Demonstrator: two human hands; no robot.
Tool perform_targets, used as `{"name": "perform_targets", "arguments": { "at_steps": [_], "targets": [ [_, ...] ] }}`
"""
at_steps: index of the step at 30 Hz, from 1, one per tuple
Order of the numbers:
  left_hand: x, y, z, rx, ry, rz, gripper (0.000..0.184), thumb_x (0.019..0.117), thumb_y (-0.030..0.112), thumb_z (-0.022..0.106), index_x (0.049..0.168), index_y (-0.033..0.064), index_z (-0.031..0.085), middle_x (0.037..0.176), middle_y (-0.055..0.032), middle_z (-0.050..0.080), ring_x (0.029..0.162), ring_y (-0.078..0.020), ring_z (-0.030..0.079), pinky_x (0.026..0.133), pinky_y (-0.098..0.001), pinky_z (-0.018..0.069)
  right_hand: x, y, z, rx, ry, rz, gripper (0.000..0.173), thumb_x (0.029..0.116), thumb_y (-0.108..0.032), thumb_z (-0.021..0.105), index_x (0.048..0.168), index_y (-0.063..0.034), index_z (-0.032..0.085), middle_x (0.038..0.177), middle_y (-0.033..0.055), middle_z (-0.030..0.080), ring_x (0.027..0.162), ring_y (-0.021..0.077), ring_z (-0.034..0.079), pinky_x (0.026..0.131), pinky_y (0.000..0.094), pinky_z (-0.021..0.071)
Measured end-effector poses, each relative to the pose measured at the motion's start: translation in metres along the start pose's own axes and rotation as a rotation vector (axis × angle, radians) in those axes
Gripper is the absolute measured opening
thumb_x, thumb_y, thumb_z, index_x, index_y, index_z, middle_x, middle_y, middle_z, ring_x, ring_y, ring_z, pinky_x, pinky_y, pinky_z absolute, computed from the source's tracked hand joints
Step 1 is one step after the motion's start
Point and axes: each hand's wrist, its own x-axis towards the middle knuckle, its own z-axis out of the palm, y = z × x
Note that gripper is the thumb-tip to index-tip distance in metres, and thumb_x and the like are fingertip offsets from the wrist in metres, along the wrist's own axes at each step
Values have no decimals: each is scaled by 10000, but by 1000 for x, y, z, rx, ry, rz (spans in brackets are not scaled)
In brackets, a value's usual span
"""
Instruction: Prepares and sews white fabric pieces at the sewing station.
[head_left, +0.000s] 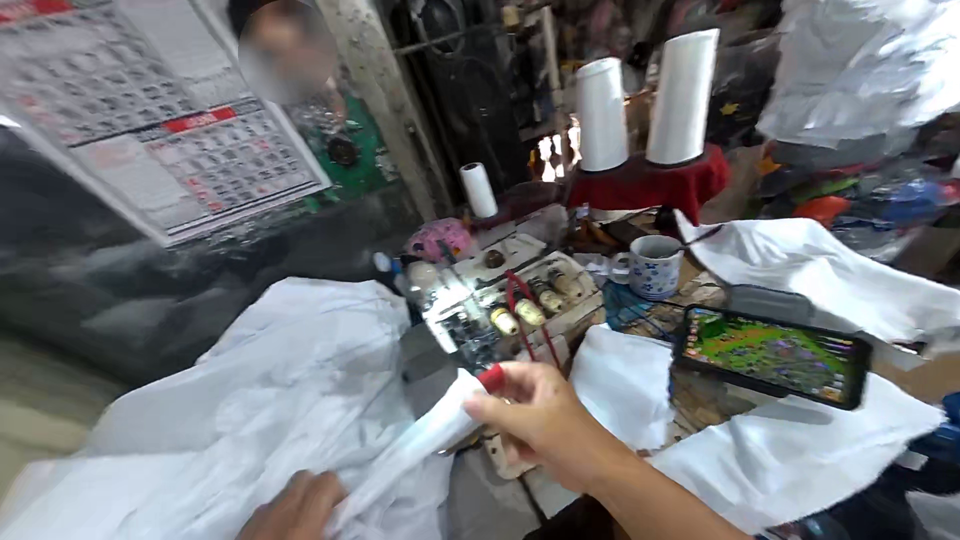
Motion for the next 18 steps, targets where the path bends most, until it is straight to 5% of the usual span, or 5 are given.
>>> {"name": "perform_targets", "arguments": {
  "at_steps": [4,8,11,14,18],
  "targets": [
    [21,-14,-28,-230,-196,61,453,931,453,720,1221,105,704,1267,-187,654,1154,-384,639,942,-637,525,-27,25,-12,-377,-15,-258,200,988,-266,703,1083,-90,703,861,10,701,552,105,622,463,285,557],
    [77,59,-35,-379,126,340,250,1059,270,531,1163,228,755,1133,-11,694,1005,-122,675,845,-347,593,-26,35,-20,-474,-27,-378,180,1009,-261,674,1038,-89,720,813,3,642,551,73,542,467,240,475],
    [117,87,-19,-322,31,495,249,1052,345,529,1171,373,746,1155,48,653,986,-66,638,817,-296,572,-21,37,-18,-457,21,-404,193,999,-270,687,976,-84,734,794,4,662,556,77,570,464,249,493],
    [135,83,-25,-308,-5,544,199,1007,425,578,1010,334,755,1141,95,637,979,-30,628,798,-268,575,-17,38,-17,-418,79,-393,166,978,-253,716,986,-86,717,784,-12,678,565,71,583,474,245,493],
    [134,76,-23,-562,-151,485,143,1001,314,638,1028,190,704,1040,72,707,775,-44,677,672,-239,610,-15,37,-16,-325,91,-303,322,973,-225,724,1247,-98,612,849,-17,737,564,105,642,446,268,541]
  ]
}}
